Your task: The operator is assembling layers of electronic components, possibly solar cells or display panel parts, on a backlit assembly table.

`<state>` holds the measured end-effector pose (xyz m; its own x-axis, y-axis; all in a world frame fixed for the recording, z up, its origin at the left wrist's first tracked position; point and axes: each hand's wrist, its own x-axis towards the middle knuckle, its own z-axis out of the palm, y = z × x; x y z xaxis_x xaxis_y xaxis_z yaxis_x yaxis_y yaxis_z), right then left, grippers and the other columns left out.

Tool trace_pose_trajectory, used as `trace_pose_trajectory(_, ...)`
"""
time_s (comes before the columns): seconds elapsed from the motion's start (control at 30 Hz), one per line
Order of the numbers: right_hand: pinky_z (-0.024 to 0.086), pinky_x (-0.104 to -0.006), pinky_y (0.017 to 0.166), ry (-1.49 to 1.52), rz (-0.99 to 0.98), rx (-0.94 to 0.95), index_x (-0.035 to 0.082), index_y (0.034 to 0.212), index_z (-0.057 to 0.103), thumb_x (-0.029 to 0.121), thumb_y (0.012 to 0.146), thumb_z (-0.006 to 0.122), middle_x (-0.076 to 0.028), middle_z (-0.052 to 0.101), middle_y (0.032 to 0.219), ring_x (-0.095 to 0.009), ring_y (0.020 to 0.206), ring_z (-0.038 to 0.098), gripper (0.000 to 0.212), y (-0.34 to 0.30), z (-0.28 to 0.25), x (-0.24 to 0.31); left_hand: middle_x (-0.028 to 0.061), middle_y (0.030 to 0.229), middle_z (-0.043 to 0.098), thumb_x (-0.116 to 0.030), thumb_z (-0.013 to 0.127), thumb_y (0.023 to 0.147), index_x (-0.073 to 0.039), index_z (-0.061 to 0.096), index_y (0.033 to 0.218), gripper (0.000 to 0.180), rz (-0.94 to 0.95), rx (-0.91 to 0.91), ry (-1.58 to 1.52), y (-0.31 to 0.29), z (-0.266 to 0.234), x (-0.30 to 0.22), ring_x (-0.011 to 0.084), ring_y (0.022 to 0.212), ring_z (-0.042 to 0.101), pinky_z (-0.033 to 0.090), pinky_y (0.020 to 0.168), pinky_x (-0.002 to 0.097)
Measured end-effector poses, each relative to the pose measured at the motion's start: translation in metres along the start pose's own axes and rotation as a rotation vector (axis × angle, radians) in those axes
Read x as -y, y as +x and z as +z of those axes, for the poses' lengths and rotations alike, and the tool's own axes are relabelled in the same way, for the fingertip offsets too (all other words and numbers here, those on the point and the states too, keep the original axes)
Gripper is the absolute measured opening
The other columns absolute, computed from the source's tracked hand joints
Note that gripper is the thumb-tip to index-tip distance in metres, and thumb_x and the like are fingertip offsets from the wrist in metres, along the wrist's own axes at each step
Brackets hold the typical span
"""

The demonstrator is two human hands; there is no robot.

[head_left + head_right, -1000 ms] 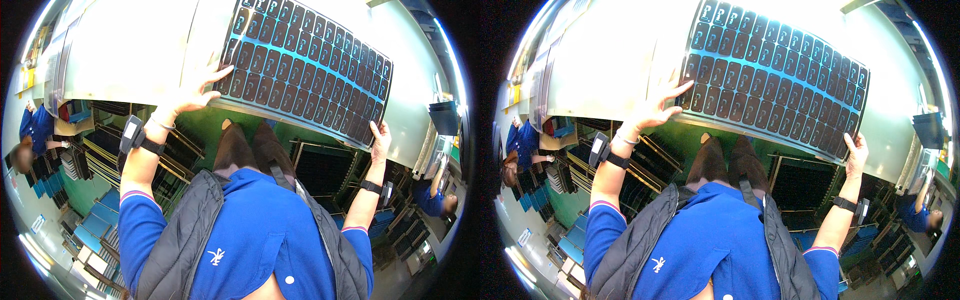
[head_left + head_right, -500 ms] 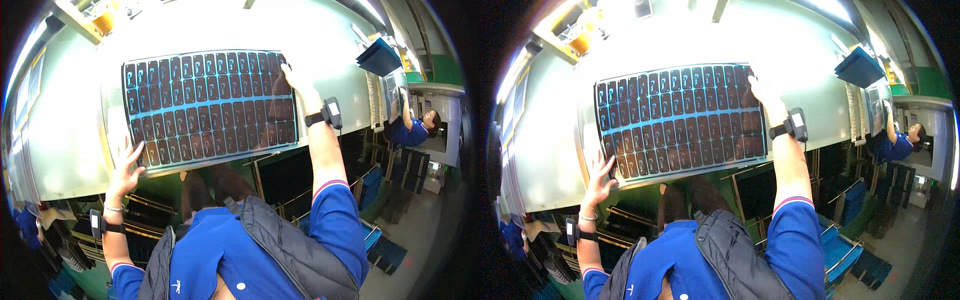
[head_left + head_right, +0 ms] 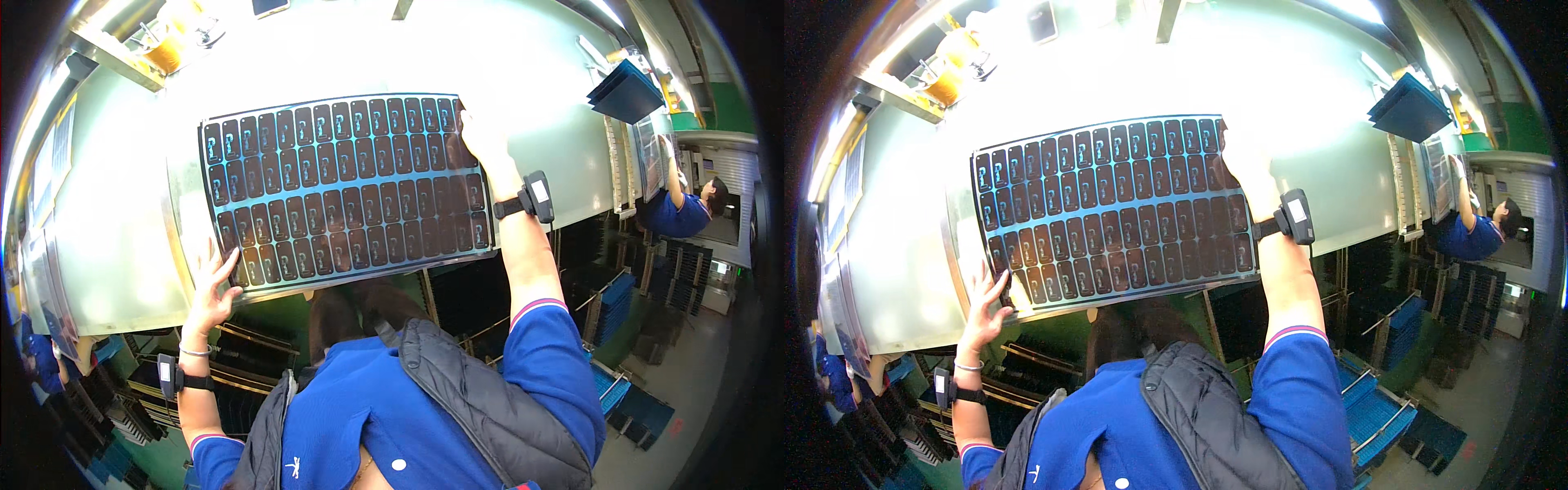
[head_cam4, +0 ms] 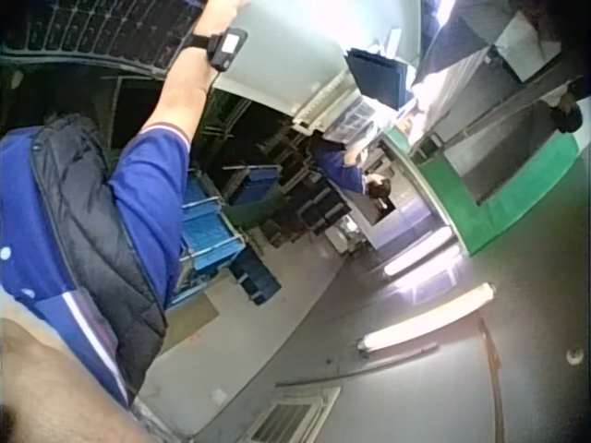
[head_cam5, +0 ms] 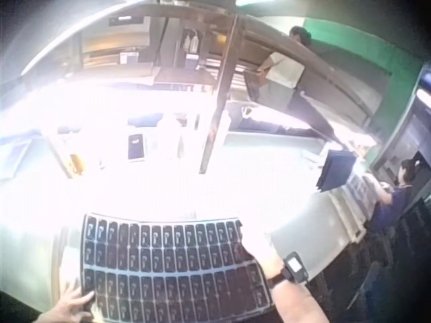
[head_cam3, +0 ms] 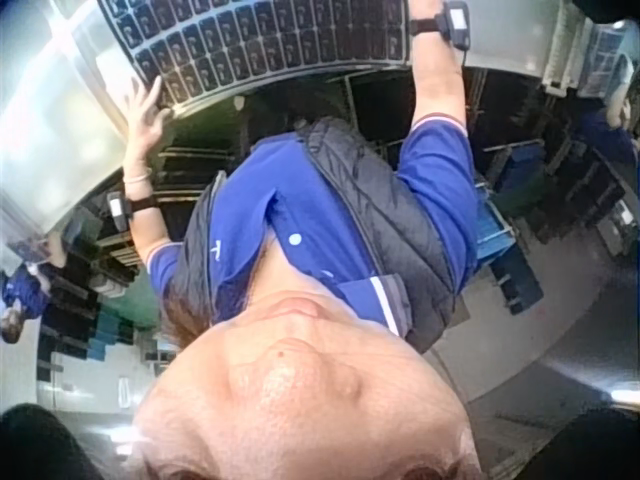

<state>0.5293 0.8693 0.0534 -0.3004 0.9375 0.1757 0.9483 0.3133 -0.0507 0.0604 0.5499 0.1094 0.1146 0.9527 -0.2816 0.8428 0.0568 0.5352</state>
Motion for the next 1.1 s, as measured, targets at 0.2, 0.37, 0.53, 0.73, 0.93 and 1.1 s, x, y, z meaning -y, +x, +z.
trace_pose_trajectory(0.2,0.044,-0.0462,0.087,-0.068,-0.032,-0.086,0.011,0.118,0.061,0.02,0.085,0.051,-0.018,0.063,0.104,-0.034,0.098,0.059,0.035,0.004,0.001,-0.003,0.0172,0.145,0.035,0.0,0.069,0.067,-0.015,0.047,0.137,0.076,0.006,0.008,0.007,0.002,-0.003,-0.003,0.0356,0.143,0.011,0.005,0.114,0.0498)
trace_pose_trajectory(0.37,0.043,-0.0453,0.089,-0.42,0.051,0.115,0.009,0.117,0.059,0.022,0.081,0.052,-0.018,0.059,0.106,-0.036,0.102,0.054,0.038,0.015,-0.032,0.046,0.0182,0.149,0.028,0.002,0.067,0.069,-0.016,0.04,0.141,0.079,-0.089,-0.074,0.07,-0.01,0.006,-0.004,0.0372,0.142,0.013,0.008,0.115,0.0489)
trace_pose_trajectory(0.53,0.039,-0.0471,0.096,-0.094,0.058,-0.17,-0.001,0.114,0.057,0.02,0.082,0.05,-0.02,0.052,0.119,-0.036,0.113,0.047,0.039,0.005,0.003,0.044,0.0122,0.154,0.019,-0.006,0.055,0.081,-0.01,0.03,0.145,0.069,-0.076,0.024,0.469,-0.023,0.022,-0.012,0.0325,0.142,0.016,0.009,0.114,0.0512)
trace_pose_trajectory(0.73,0.035,-0.0426,0.102,0.096,0.085,-0.303,-0.001,0.125,0.051,0.019,0.084,0.052,-0.016,0.048,0.127,-0.034,0.117,0.043,0.046,-0.007,0.021,0.043,0.0202,0.147,0.03,-0.017,0.048,0.092,0.001,0.033,0.139,0.053,0.141,-0.263,0.289,0.078,0.027,-0.056,0.0344,0.136,0.028,0.02,0.111,0.0478)
trace_pose_trajectory(0.93,0.034,-0.0426,0.103,0.118,0.069,-0.323,0.0,0.126,0.052,0.023,0.087,0.052,-0.017,0.048,0.127,-0.033,0.117,0.043,0.045,-0.003,0.022,0.04,0.0218,0.134,0.047,-0.028,0.052,0.091,0.001,0.046,0.13,0.049,0.014,-0.727,0.43,0.183,0.005,0.011,0.0355,0.124,0.044,0.032,0.105,0.0454)
trace_pose_trajectory(1.1,0.018,-0.0494,0.111,0.216,-0.06,-0.069,0.006,0.138,0.041,0.051,0.079,0.065,-0.02,0.032,0.143,-0.038,0.133,0.027,0.078,-0.028,0.008,0.004,0.0194,0.118,0.059,-0.03,0.055,0.089,-0.002,0.056,0.119,0.041,0.036,-0.762,0.404,0.198,0.002,0.011,0.0345,0.111,0.055,0.04,0.097,0.0429)
